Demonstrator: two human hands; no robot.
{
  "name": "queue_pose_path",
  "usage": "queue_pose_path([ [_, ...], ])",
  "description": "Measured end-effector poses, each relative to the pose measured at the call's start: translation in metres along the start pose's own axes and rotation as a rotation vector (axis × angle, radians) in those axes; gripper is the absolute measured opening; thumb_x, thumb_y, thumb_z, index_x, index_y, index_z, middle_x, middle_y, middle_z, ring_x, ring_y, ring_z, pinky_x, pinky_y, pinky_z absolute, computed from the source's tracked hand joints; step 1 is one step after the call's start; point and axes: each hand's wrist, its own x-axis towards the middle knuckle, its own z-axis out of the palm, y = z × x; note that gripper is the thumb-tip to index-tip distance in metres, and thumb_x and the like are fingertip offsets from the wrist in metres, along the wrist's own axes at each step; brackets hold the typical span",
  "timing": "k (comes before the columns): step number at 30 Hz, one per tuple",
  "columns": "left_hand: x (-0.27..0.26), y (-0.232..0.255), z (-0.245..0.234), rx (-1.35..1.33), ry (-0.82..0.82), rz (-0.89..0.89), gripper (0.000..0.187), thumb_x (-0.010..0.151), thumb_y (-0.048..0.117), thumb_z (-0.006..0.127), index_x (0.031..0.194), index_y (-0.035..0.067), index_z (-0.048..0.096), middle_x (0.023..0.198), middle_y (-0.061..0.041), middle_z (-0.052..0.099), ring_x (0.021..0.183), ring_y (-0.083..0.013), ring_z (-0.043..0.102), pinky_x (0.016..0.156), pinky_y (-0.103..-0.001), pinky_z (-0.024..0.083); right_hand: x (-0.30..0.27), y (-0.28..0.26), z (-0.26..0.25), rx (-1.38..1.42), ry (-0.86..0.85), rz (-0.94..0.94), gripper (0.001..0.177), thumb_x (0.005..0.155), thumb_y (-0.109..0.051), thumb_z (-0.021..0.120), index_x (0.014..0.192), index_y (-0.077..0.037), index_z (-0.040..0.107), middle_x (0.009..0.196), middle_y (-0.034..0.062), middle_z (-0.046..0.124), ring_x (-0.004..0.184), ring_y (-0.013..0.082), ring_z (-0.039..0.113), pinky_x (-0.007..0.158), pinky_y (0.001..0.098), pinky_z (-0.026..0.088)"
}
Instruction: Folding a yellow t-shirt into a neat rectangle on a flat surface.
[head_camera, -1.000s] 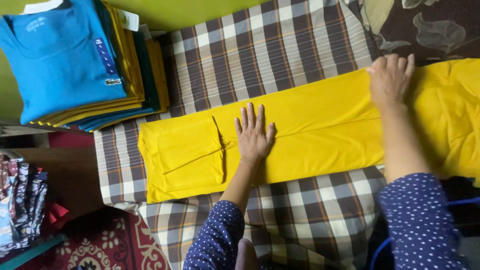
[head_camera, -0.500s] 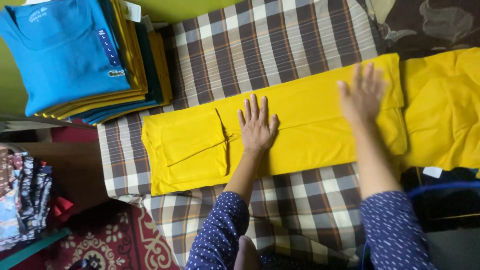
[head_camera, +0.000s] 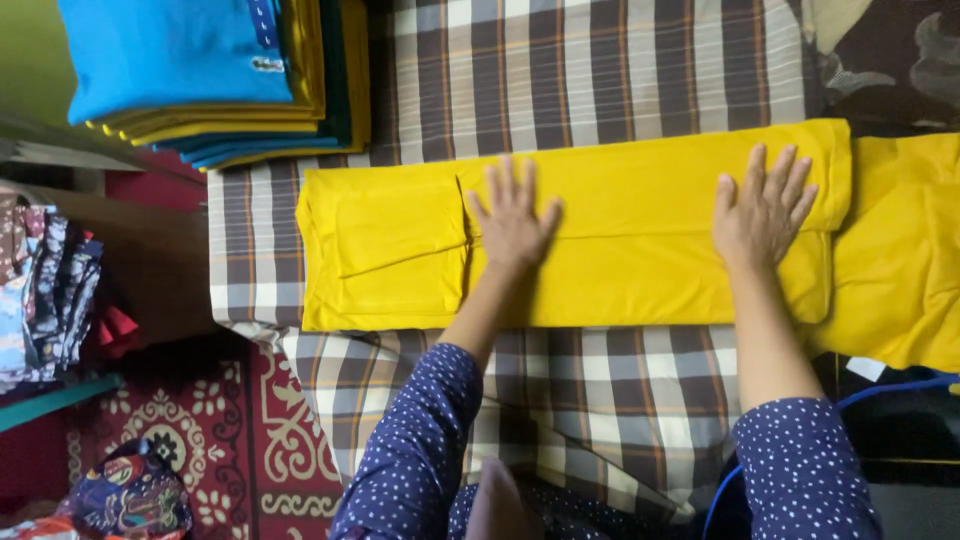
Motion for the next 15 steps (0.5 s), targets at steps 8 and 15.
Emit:
queue_pose_path([
  [8, -0.027, -0.002, 0.007, -0.131, 0.203, -0.076, 0.08, 0.1, 0.065, 0.011, 0.165, 0.018, 0.011, 0.171, -0.013, 0.0, 0.158, -0.0346, 0.0, 0.121, -0.065, -0.001, 0.003, -0.006, -0.007, 0.009, -0.074, 0.086, 0.07, 0.112, -0.05, 0.03, 0.165, -0.004, 0.038, 0.168, 0.0291, 0.022, 0.154, 0.0445, 0.011, 0.119, 0.0577, 0.001],
  [15, -0.015, 0.012, 0.042, -0.098, 0.301, 0.066, 0.077, 0.102, 0.062, 0.024, 0.164, 0.018, 0.018, 0.171, -0.014, 0.012, 0.159, -0.0339, 0.008, 0.126, -0.053, 0.004, 0.005, -0.075, -0.032, -0.059, -0.376, 0.278, 0.069, 0.109, -0.052, 0.014, 0.167, -0.018, 0.001, 0.171, 0.008, -0.011, 0.158, 0.0273, -0.011, 0.127, 0.0503, -0.009],
])
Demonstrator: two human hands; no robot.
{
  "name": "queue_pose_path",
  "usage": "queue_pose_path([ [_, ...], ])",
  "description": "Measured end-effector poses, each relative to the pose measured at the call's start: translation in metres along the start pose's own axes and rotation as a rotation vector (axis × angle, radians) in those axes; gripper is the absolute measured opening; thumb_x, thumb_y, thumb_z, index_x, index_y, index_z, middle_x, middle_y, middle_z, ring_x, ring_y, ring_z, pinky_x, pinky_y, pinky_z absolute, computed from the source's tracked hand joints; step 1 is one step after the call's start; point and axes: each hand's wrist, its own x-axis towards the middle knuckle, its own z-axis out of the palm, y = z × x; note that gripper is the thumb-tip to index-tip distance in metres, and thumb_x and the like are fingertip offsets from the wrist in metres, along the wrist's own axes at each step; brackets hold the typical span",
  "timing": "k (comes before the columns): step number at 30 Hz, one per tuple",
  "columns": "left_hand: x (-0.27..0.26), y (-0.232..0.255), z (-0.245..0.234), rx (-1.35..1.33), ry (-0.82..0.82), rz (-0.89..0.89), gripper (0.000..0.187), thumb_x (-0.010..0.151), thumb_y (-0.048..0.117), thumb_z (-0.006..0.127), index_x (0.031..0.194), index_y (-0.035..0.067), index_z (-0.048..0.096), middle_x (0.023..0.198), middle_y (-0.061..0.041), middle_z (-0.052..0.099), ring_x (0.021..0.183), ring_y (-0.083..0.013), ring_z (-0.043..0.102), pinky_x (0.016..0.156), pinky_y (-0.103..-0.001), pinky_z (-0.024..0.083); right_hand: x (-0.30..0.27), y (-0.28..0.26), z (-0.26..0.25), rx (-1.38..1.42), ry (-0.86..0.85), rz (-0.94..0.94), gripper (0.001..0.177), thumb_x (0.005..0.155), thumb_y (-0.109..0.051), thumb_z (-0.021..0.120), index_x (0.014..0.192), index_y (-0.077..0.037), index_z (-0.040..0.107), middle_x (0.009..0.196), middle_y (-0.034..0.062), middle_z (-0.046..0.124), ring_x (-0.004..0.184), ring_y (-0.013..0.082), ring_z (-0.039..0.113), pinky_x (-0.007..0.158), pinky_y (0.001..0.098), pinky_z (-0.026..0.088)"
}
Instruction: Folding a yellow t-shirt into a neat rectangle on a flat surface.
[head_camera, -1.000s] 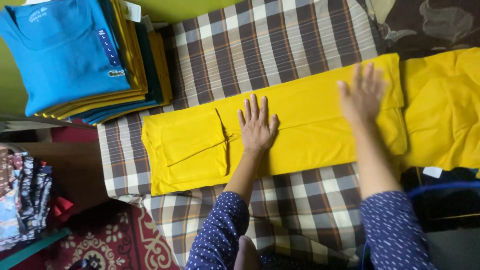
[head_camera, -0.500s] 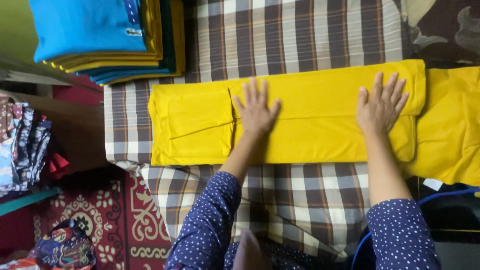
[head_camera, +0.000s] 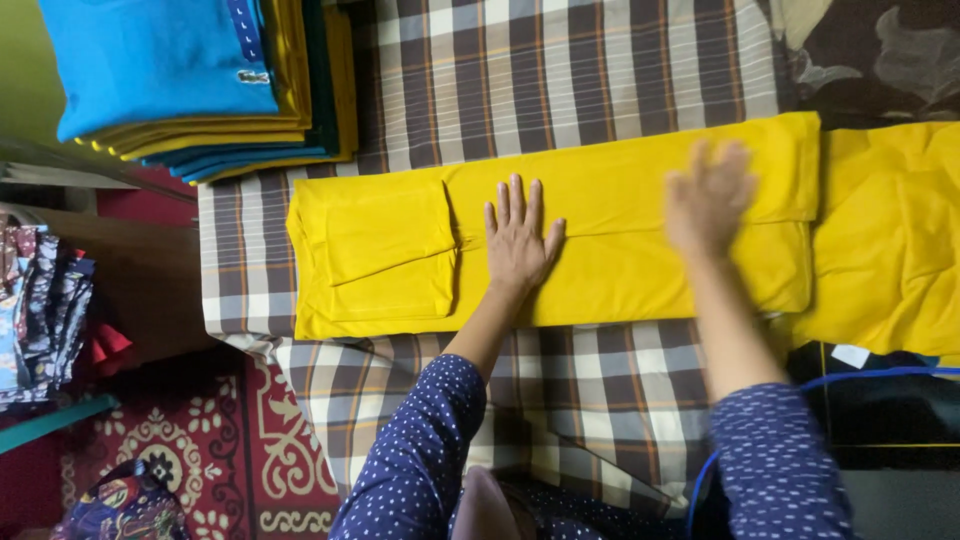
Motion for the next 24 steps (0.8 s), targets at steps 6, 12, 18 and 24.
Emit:
queue_pose_path([
  [6, 0.008, -0.003, 0.007, -0.002, 0.022, 0.016, 0.068, 0.104, 0.047, 0.023, 0.165, 0.018, 0.016, 0.172, -0.013, 0.009, 0.159, -0.0315, 0.005, 0.127, -0.052, 0.002, -0.013, -0.075, 0.076, -0.105, 0.002, -0.631, 0.061, 0.108, -0.047, 0.025, 0.165, -0.026, 0.019, 0.172, 0.0084, 0.015, 0.157, 0.0311, 0.01, 0.124, 0.0561, 0.007],
  [12, 0.023, 0.003, -0.025, 0.027, -0.059, -0.238, 0.084, 0.097, 0.073, 0.023, 0.167, 0.027, 0.015, 0.174, -0.015, 0.006, 0.159, -0.0404, 0.003, 0.123, -0.068, 0.003, 0.01, 0.005, 0.016, 0.047, 0.273, -0.405, 0.066, 0.108, -0.05, 0.051, 0.165, -0.02, 0.034, 0.165, 0.0267, 0.032, 0.154, 0.0401, 0.022, 0.119, 0.0657, 0.016],
  [18, 0.045, 0.011, -0.036, -0.012, -0.054, -0.289, 0.083, 0.096, 0.068, 0.02, 0.165, 0.022, 0.015, 0.171, -0.018, 0.003, 0.157, -0.0395, -0.003, 0.121, -0.065, -0.003, 0.024, 0.066, 0.018, 0.08, 0.281, -0.288, 0.072, 0.11, -0.05, 0.034, 0.165, -0.003, 0.037, 0.168, 0.0303, 0.025, 0.152, 0.05, 0.012, 0.118, 0.0624, 0.002],
  [24, 0.025, 0.033, -0.054, 0.061, -0.392, 0.251, 0.084, 0.102, 0.067, 0.015, 0.163, 0.013, -0.007, 0.17, -0.011, -0.016, 0.157, -0.0283, -0.013, 0.129, -0.048, -0.004, 0.025, 0.061, 0.012, 0.09, 0.177, -0.198, 0.074, 0.108, -0.054, 0.027, 0.167, -0.01, 0.028, 0.171, 0.0229, 0.017, 0.155, 0.0425, 0.004, 0.12, 0.0567, -0.004],
])
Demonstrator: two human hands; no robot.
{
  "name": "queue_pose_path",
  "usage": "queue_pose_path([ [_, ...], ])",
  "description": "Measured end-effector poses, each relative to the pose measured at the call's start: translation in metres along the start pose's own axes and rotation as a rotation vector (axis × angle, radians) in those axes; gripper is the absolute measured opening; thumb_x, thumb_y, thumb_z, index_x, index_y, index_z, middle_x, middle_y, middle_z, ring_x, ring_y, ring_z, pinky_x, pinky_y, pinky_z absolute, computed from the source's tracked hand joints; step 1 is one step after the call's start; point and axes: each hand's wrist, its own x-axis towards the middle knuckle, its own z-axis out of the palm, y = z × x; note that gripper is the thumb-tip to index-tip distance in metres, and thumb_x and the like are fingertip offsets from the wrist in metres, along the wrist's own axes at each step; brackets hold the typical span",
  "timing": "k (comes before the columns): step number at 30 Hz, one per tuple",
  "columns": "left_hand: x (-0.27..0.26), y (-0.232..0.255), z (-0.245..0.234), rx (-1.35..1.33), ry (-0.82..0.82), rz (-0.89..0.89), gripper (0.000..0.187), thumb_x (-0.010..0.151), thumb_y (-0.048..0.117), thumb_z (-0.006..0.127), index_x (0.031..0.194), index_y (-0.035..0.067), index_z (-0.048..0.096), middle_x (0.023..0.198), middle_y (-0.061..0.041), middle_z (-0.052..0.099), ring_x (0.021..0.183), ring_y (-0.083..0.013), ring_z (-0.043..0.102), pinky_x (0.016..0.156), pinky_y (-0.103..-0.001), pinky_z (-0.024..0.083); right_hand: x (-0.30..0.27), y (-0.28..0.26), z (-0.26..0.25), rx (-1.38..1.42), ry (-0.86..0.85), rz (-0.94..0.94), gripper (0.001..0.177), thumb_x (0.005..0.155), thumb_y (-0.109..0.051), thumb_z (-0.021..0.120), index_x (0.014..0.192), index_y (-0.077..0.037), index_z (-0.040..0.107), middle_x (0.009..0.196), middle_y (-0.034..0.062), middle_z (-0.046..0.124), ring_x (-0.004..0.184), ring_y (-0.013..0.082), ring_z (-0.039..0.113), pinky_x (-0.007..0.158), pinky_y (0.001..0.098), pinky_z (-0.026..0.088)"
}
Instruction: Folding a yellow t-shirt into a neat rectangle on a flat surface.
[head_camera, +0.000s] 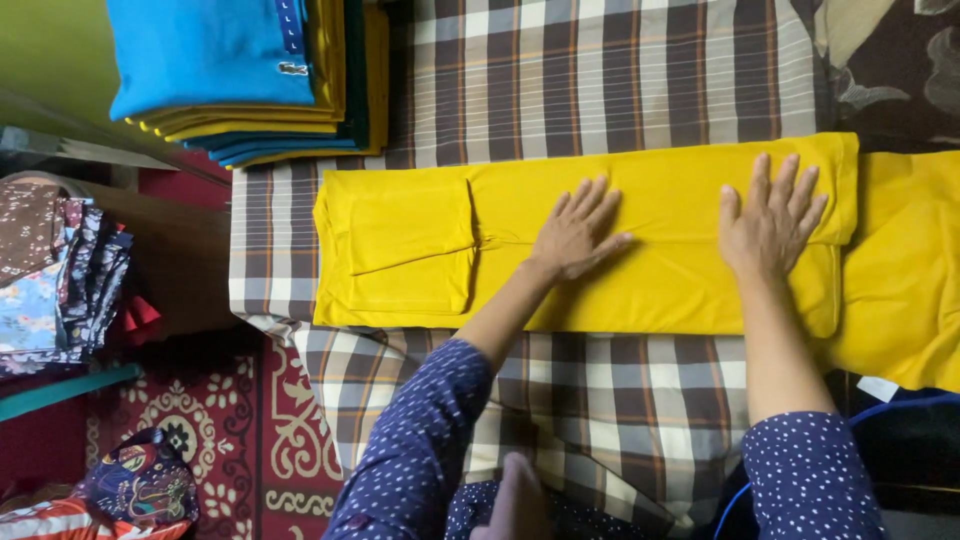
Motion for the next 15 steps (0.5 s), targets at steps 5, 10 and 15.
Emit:
queue_pose_path([
  [5, -0.019, -0.131, 0.044, -0.459, 0.836, -0.398, 0.059, 0.107, 0.045, 0.034, 0.155, 0.012, 0.044, 0.167, -0.012, 0.033, 0.156, -0.0265, 0.025, 0.126, -0.05, 0.012, 0.0, 0.007, 0.009, -0.027, 0.091, -0.076, 0.071, 0.111, -0.05, 0.032, 0.165, -0.005, 0.036, 0.168, 0.0292, 0.024, 0.153, 0.0482, 0.011, 0.118, 0.0616, 0.001],
  [10, -0.058, -0.217, 0.041, -0.077, 0.472, -0.798, 0.08, 0.1, 0.066, 0.018, 0.165, 0.02, 0.016, 0.171, -0.014, 0.005, 0.157, -0.0357, 0.003, 0.124, -0.058, 0.003, 0.0, 0.014, 0.02, -0.058, 0.189, -0.152, 0.067, 0.113, -0.045, 0.041, 0.163, 0.0, 0.046, 0.165, 0.0343, 0.032, 0.149, 0.0532, 0.018, 0.115, 0.0655, 0.005],
  [15, -0.041, -0.157, 0.013, -0.155, 0.382, -0.791, 0.08, 0.103, 0.064, 0.008, 0.163, 0.012, -0.006, 0.169, -0.016, -0.014, 0.156, -0.036, -0.011, 0.126, -0.06, -0.001, 0.002, 0.009, 0.015, -0.02, 0.127, -0.091, 0.071, 0.112, -0.049, 0.035, 0.165, -0.002, 0.04, 0.167, 0.0325, 0.026, 0.152, 0.0497, 0.011, 0.116, 0.0637, -0.001],
])
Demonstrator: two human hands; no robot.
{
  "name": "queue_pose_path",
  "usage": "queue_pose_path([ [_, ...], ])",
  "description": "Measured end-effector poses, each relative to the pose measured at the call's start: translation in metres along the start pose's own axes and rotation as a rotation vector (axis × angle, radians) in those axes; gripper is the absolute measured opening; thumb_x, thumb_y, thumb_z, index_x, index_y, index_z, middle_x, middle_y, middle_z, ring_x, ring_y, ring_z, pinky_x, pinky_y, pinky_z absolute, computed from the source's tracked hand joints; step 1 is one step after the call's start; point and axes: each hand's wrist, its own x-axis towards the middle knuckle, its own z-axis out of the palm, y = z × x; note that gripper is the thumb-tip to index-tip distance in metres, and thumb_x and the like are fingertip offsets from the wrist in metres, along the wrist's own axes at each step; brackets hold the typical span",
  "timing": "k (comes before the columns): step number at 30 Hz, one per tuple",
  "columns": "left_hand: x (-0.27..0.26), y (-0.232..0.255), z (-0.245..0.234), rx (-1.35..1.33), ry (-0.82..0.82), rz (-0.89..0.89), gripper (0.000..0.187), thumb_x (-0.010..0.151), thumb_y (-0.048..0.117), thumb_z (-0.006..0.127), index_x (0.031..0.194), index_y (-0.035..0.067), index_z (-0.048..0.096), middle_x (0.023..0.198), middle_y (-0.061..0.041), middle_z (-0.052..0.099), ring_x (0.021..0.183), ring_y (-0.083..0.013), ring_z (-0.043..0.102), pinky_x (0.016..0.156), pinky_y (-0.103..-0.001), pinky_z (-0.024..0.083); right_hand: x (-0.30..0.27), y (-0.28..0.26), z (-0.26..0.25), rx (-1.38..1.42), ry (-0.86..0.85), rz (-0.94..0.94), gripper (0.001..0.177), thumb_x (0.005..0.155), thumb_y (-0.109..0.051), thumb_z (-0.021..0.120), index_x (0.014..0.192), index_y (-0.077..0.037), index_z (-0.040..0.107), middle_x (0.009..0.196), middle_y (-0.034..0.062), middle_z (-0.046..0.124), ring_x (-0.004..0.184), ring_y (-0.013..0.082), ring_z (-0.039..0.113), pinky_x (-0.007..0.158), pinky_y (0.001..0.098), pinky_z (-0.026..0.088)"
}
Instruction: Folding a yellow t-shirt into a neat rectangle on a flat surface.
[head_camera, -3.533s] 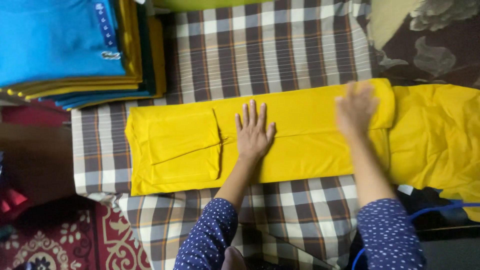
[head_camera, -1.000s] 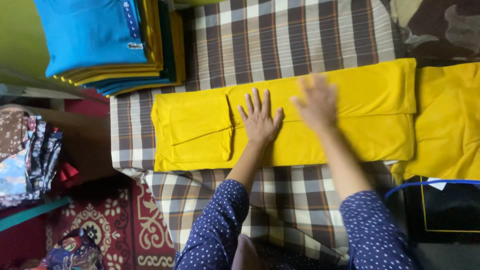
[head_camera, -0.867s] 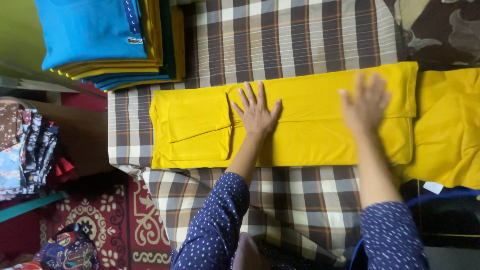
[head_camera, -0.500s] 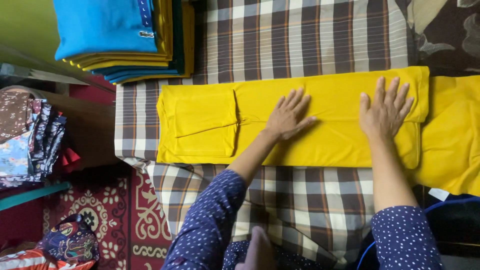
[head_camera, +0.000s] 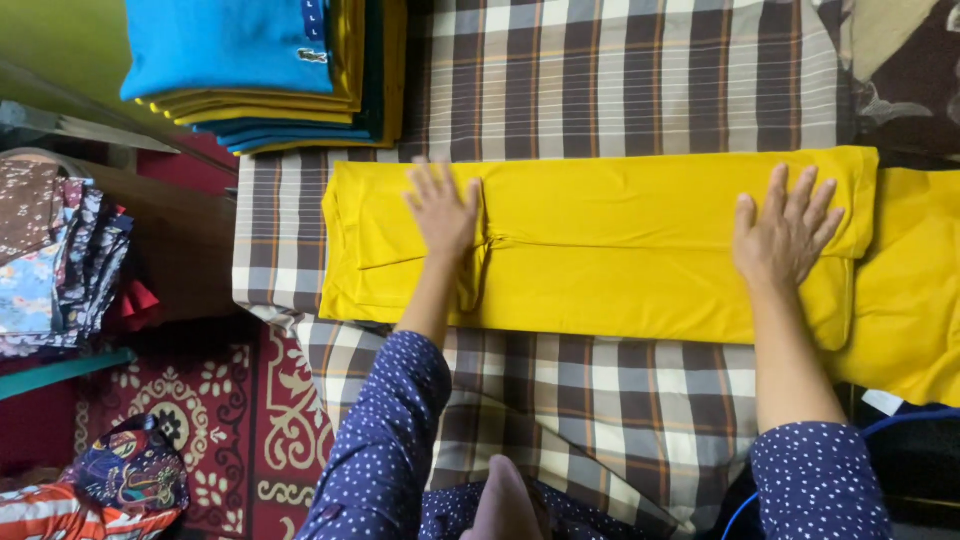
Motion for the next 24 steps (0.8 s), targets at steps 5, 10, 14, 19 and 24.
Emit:
queue_pose_path([
  [5, -0.059, 0.092, -0.015, 0.103, -0.242, 0.374, 0.084, 0.103, 0.065, 0.02, 0.163, 0.008, 0.001, 0.17, -0.015, -0.009, 0.156, -0.0336, -0.007, 0.127, -0.052, -0.001, 0.0, -0.003, -0.004, -0.012, -0.048, 0.028, 0.073, 0.11, -0.052, 0.031, 0.166, -0.005, 0.034, 0.169, 0.0298, 0.023, 0.154, 0.0473, 0.008, 0.118, 0.061, -0.003],
  [10, -0.07, 0.148, 0.045, 0.049, -0.158, 0.596, 0.079, 0.103, 0.064, 0.017, 0.163, 0.013, 0.007, 0.171, -0.011, -0.001, 0.158, -0.0307, -0.002, 0.127, -0.053, 0.002, 0.0, 0.001, 0.001, -0.035, -0.019, 0.017, 0.07, 0.111, -0.05, 0.034, 0.165, -0.006, 0.037, 0.168, 0.0295, 0.026, 0.152, 0.049, 0.013, 0.117, 0.0625, 0.001],
  [14, -0.072, 0.161, 0.046, -0.039, -0.151, 0.653, 0.071, 0.104, 0.055, 0.016, 0.164, 0.016, 0.014, 0.172, -0.01, 0.007, 0.159, -0.0304, 0.001, 0.127, -0.053, -0.002, 0.003, -0.001, 0.004, -0.054, -0.031, 0.042, 0.07, 0.111, -0.052, 0.028, 0.166, -0.009, 0.032, 0.168, 0.0271, 0.024, 0.153, 0.048, 0.013, 0.118, 0.0643, 0.003],
  [19, -0.073, 0.16, 0.05, 0.07, -0.144, 0.618, 0.062, 0.108, 0.041, 0.019, 0.167, 0.022, 0.015, 0.175, -0.005, 0.009, 0.161, -0.0274, 0.006, 0.13, -0.051, 0.005, -0.006, -0.082, 0.051, -0.09, -0.045, -0.357, 0.045, 0.112, -0.033, 0.045, 0.15, -0.008, 0.052, 0.155, 0.0173, 0.046, 0.154, 0.0373, 0.028, 0.118, 0.0642, 0.022],
  [24, -0.066, 0.156, 0.064, 0.084, -0.143, 0.599, 0.063, 0.108, 0.042, 0.018, 0.168, 0.024, 0.012, 0.175, -0.004, 0.006, 0.161, -0.0269, 0.004, 0.129, -0.05, 0.002, 0.023, -0.083, 0.006, -0.136, -0.205, -0.412, 0.061, 0.107, -0.043, 0.036, 0.163, -0.018, 0.029, 0.17, 0.0143, 0.021, 0.155, 0.034, 0.019, 0.121, 0.0609, 0.015],
])
